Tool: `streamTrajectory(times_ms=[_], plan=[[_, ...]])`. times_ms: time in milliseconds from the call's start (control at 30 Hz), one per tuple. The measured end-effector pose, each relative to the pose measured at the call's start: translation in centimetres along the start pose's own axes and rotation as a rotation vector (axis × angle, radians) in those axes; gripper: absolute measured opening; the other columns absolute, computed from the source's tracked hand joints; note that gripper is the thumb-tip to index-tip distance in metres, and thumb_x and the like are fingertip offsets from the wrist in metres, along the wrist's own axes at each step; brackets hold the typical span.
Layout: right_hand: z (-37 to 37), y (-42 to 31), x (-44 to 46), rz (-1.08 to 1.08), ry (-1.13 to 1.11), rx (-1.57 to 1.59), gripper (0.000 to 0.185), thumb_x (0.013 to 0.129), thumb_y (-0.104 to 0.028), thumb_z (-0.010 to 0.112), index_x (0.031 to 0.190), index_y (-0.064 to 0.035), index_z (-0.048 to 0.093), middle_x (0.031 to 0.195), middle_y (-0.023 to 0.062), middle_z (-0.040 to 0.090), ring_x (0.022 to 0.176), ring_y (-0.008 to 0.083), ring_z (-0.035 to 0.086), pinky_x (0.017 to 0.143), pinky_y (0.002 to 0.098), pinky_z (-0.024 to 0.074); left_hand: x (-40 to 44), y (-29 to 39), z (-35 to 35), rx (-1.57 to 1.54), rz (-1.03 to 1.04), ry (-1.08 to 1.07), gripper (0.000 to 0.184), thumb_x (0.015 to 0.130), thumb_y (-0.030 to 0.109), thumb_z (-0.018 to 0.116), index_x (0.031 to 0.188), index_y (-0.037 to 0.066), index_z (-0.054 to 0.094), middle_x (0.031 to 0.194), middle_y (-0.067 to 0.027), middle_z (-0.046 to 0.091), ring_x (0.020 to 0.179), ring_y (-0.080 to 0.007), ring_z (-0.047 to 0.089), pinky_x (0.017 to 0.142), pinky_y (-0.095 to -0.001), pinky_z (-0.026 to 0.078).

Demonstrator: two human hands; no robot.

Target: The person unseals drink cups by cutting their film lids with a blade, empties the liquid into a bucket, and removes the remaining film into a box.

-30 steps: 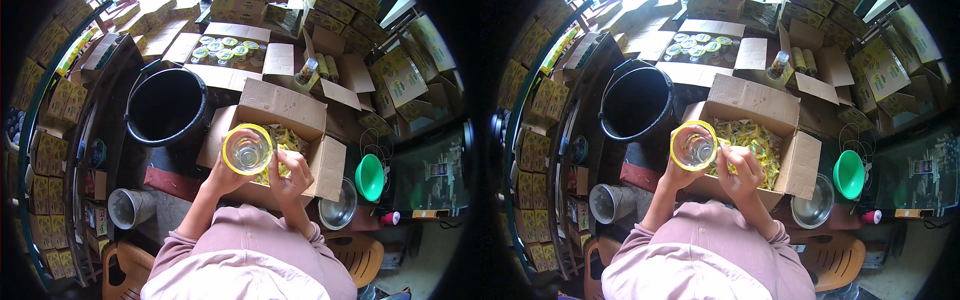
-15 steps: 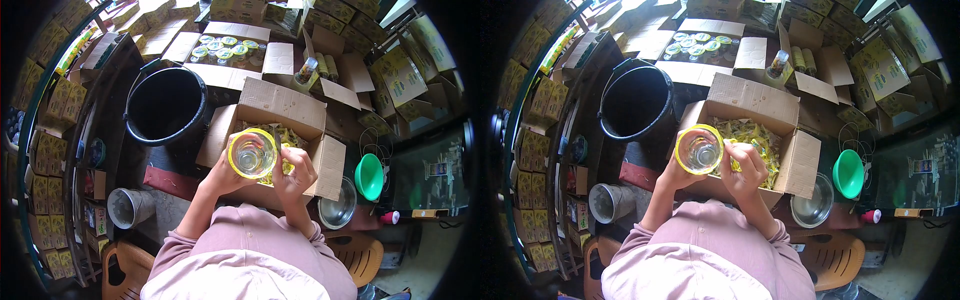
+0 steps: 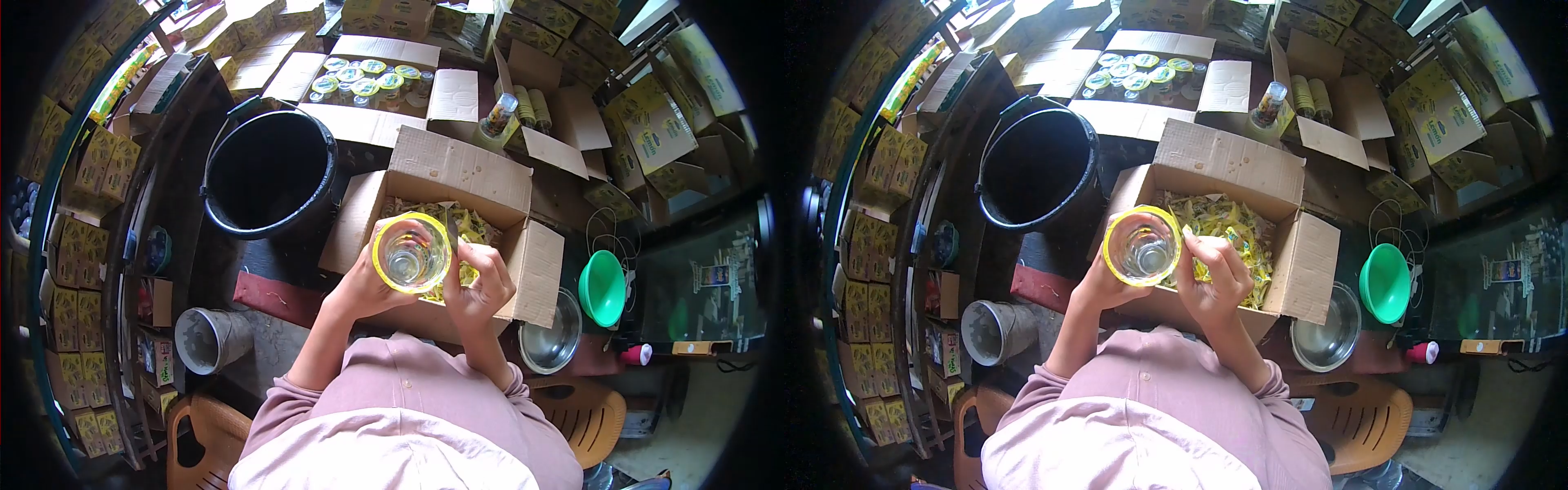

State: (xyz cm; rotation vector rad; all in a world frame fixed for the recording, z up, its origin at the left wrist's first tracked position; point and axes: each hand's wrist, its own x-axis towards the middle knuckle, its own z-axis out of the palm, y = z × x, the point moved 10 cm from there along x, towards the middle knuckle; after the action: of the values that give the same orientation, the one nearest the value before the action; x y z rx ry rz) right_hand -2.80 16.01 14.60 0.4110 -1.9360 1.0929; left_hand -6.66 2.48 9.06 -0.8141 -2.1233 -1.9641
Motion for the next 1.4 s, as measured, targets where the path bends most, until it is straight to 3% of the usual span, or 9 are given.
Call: streamTrajectory(times_ms=[233, 533, 800, 1400], plan=[[0.1, 0.6, -0.3, 0.034, -0.046, 0.021, 0.02, 0.068, 0.008, 0.066, 0.085, 0.0003, 0.06, 0.074, 0.0105, 0.06, 0.066, 0.0183, 0.06, 0.059, 0.0258, 0.0469, 0.0, 0.8, 1.2, 0.041, 0.019, -0.128, 0.067, 0.058, 0.008, 0.074, 0.116, 0.002, 0.041, 0.112, -0.0123, 0.044, 0.102, -0.0226, 0.05, 0.088, -0.0312, 0.043], [-0.2, 0.4, -0.4, 0.035, -0.032, 0.03, 0.02, 0.067, 0.006, 0.069, 0.084, -0.0036, 0.062, 0.073, 0.0089, 0.061, 0.063, 0.0186, 0.061, 0.058, 0.0266, 0.0492, 0.1, -1.3, 0.8, -0.249, -0.054, -0.077, 0.064, 0.059, 0.008, 0.063, 0.118, 0.001, 0.038, 0.11, -0.011, 0.044, 0.101, -0.0192, 0.05, 0.089, -0.0313, 0.042], [-0.5, 0.1, -0.6, 0.033, -0.047, -0.029, 0.017, 0.07, 0.005, 0.067, 0.083, -0.0001, 0.058, 0.074, 0.0109, 0.06, 0.066, 0.0191, 0.06, 0.059, 0.0272, 0.0482, 0.3, -0.8, 0.5, -0.241, -0.052, -0.076, 0.066, 0.059, 0.008, 0.063, 0.119, 0.0, 0.036, 0.108, -0.0109, 0.045, 0.101, -0.0184, 0.05, 0.088, -0.0302, 0.042], [-0.3, 0.1, -0.1, 0.022, -0.021, -0.013, 0.02, 0.065, 0.007, 0.068, 0.08, -0.0031, 0.061, 0.072, 0.0095, 0.061, 0.063, 0.02, 0.062, 0.058, 0.0271, 0.0497, 0.1, 0.1, 1.0, -0.162, -0.055, -0.114, 0.064, 0.061, 0.012, 0.064, 0.118, 0.0, 0.037, 0.109, -0.0117, 0.046, 0.1, -0.0189, 0.051, 0.087, -0.0308, 0.042]])
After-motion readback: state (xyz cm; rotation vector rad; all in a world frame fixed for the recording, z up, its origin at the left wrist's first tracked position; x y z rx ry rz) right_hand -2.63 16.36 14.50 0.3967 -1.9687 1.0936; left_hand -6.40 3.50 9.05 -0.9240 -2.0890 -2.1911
